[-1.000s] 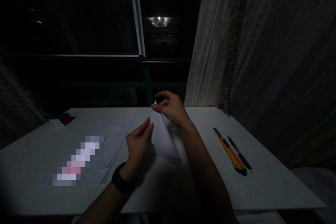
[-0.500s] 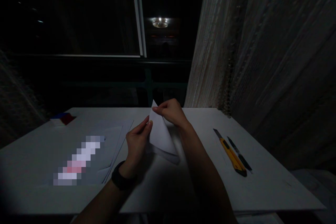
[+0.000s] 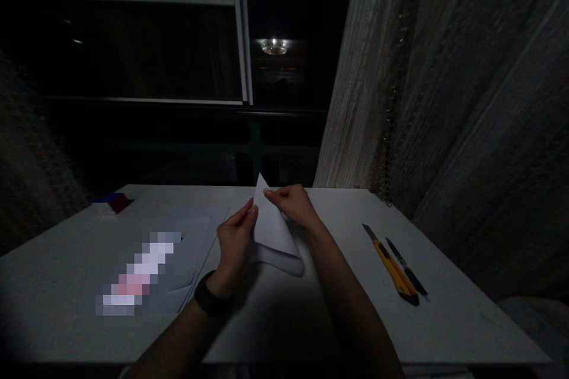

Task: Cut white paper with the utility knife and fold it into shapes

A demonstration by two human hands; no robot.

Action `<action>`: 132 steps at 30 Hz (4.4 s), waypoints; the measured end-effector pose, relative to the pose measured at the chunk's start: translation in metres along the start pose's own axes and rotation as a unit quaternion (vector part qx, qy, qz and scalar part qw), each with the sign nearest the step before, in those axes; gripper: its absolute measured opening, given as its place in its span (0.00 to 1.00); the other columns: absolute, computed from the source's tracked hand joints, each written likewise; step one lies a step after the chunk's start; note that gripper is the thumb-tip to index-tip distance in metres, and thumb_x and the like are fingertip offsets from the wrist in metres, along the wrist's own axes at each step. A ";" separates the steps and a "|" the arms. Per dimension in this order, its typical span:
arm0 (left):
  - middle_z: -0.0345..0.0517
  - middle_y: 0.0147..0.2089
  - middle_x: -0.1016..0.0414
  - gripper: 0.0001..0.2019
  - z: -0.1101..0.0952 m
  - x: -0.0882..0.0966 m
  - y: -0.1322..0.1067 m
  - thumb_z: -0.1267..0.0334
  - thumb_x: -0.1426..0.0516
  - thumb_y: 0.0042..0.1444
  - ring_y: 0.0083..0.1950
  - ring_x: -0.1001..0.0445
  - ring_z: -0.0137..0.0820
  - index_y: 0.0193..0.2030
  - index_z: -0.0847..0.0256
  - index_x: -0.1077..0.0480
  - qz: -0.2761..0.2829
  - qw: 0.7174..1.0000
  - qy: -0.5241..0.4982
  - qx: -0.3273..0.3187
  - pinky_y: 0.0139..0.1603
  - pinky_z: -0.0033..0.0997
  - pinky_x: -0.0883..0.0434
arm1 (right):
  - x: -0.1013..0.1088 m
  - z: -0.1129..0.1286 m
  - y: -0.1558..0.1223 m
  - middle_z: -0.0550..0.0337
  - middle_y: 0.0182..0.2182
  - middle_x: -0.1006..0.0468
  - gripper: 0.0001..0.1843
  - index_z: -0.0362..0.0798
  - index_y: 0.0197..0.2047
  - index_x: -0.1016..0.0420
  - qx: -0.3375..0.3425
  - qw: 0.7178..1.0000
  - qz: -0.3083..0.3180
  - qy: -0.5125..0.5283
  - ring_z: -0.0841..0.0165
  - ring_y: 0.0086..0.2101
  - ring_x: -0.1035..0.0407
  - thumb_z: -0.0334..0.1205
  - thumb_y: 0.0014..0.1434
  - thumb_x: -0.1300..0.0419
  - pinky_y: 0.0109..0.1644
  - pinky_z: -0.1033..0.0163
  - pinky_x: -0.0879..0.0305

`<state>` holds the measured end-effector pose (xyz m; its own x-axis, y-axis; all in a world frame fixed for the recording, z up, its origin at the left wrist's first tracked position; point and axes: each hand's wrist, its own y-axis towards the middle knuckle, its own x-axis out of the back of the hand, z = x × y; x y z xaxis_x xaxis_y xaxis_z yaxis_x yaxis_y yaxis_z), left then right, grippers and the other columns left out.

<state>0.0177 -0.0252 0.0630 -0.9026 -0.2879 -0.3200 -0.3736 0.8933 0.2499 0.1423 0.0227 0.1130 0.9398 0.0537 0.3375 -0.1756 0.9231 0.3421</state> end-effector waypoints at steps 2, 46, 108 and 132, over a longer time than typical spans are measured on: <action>0.51 0.44 0.24 0.17 -0.001 0.000 0.001 0.62 0.39 0.46 0.46 0.26 0.37 0.44 0.64 0.27 -0.004 1.000 -0.001 0.002 0.50 0.38 0.32 | -0.002 -0.004 -0.004 0.63 0.14 0.33 0.22 0.42 0.18 0.27 -0.011 1.000 0.001 0.016 0.75 0.17 0.43 0.55 0.44 0.40 0.21 0.68 0.49; 0.52 0.25 0.24 0.15 0.026 0.016 0.025 0.59 0.35 0.38 0.24 0.27 0.32 0.27 0.71 0.26 0.108 0.964 -0.065 0.234 0.27 0.29 0.30 | -0.029 -0.056 -0.048 0.68 0.10 0.40 0.20 0.42 0.13 0.31 -0.119 0.982 0.070 0.131 0.78 0.16 0.50 0.51 0.41 0.36 0.20 0.68 0.55; 0.48 0.45 0.24 0.20 0.042 0.025 0.013 0.60 0.41 0.49 0.46 0.27 0.37 0.50 0.59 0.30 0.091 0.986 0.136 -0.031 0.49 0.36 0.33 | -0.030 -0.081 -0.042 0.57 0.20 0.25 0.23 0.41 0.23 0.24 -0.126 0.976 -0.039 0.175 0.71 0.21 0.36 0.57 0.41 0.38 0.25 0.66 0.42; 0.49 0.46 0.25 0.17 0.045 0.028 0.023 0.59 0.42 0.49 0.47 0.27 0.37 0.46 0.62 0.27 0.076 0.990 0.111 -0.046 0.50 0.36 0.32 | -0.029 -0.084 -0.041 0.60 0.17 0.29 0.24 0.41 0.20 0.26 -0.143 0.965 0.028 0.219 0.74 0.19 0.40 0.58 0.39 0.37 0.23 0.67 0.46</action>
<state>-0.0061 0.0028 0.0188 -0.9709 -0.2300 -0.0668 -0.2383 0.8999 0.3654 0.1465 0.0147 0.0154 0.9760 0.2044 -0.0757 -0.2004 0.9781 0.0569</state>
